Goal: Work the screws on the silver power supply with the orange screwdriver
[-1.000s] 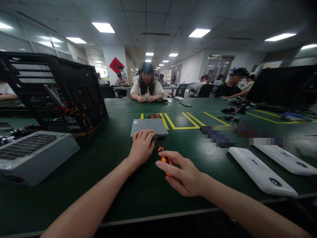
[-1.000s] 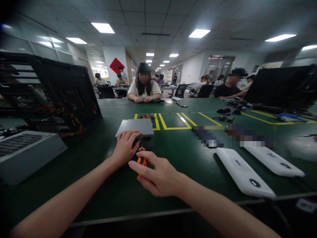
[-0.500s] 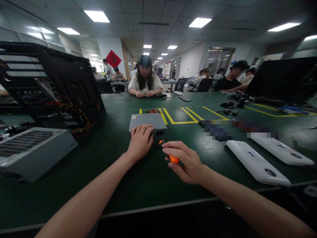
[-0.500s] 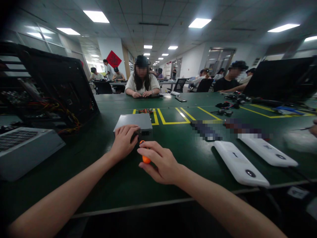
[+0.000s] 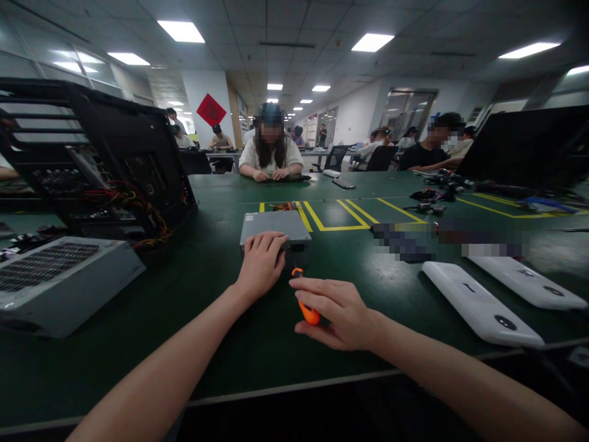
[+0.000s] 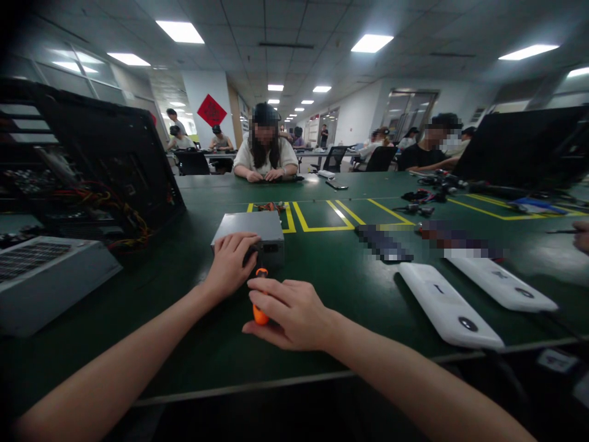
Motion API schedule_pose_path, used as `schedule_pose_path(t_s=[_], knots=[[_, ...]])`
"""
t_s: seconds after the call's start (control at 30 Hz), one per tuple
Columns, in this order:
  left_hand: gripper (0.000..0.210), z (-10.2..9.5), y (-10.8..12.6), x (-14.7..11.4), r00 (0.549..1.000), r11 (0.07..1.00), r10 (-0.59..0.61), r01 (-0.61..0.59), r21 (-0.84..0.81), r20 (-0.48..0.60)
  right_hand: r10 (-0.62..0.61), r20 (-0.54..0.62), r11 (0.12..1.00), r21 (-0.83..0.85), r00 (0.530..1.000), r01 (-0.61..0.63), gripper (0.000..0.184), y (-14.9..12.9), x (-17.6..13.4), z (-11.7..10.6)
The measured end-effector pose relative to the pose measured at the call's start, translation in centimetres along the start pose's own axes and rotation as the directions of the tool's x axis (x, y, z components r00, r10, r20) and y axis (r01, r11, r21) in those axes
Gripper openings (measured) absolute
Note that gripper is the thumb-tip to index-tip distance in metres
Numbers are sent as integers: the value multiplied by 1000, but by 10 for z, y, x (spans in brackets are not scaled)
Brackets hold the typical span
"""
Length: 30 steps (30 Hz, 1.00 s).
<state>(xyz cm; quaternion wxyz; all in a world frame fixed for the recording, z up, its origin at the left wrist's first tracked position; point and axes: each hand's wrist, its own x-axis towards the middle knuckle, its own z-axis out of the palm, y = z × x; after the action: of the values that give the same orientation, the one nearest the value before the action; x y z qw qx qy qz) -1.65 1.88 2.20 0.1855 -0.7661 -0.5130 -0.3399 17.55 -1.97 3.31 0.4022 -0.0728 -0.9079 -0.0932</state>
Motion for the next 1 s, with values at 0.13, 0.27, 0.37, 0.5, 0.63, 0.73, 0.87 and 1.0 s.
schedule_pose_path(t_s=[0.13, 0.27, 0.37, 0.5, 0.63, 0.73, 0.87, 1.0], knots=[[31, -1, -1, 0, 1000, 1000, 7, -7, -2, 10, 71, -54, 993, 101, 996, -65, 39, 2, -4, 7], [31, -2, 0, 0, 1000, 1000, 5, -5, -8, 9, 26, 15, 995, 99, 1000, -28, 34, -1, -2, 4], [31, -2, 0, 1, 1000, 1000, 8, -8, -7, 6, -10, 48, 1000, -12, 999, 11, 31, -4, 1, 3], [31, -3, 0, 0, 1000, 1000, 11, -10, -6, 9, 15, -27, 1000, 6, 1000, -15, 31, -2, 1, 7], [31, -2, 0, 0, 1000, 1000, 9, -9, -3, 7, 35, -38, 996, 88, 999, -32, 36, 0, -1, 7], [31, -1, 0, 0, 1000, 1000, 7, -7, -13, 3, 1, 31, 999, 50, 1000, -2, 36, -2, 2, 3], [31, -1, 0, 0, 1000, 1000, 6, -5, -19, 3, -26, 42, 1000, -14, 999, 27, 30, -3, 3, 4], [32, -2, 0, 0, 1000, 1000, 15, -15, -20, 3, 37, -17, 998, 42, 999, -36, 36, 0, -2, 11]])
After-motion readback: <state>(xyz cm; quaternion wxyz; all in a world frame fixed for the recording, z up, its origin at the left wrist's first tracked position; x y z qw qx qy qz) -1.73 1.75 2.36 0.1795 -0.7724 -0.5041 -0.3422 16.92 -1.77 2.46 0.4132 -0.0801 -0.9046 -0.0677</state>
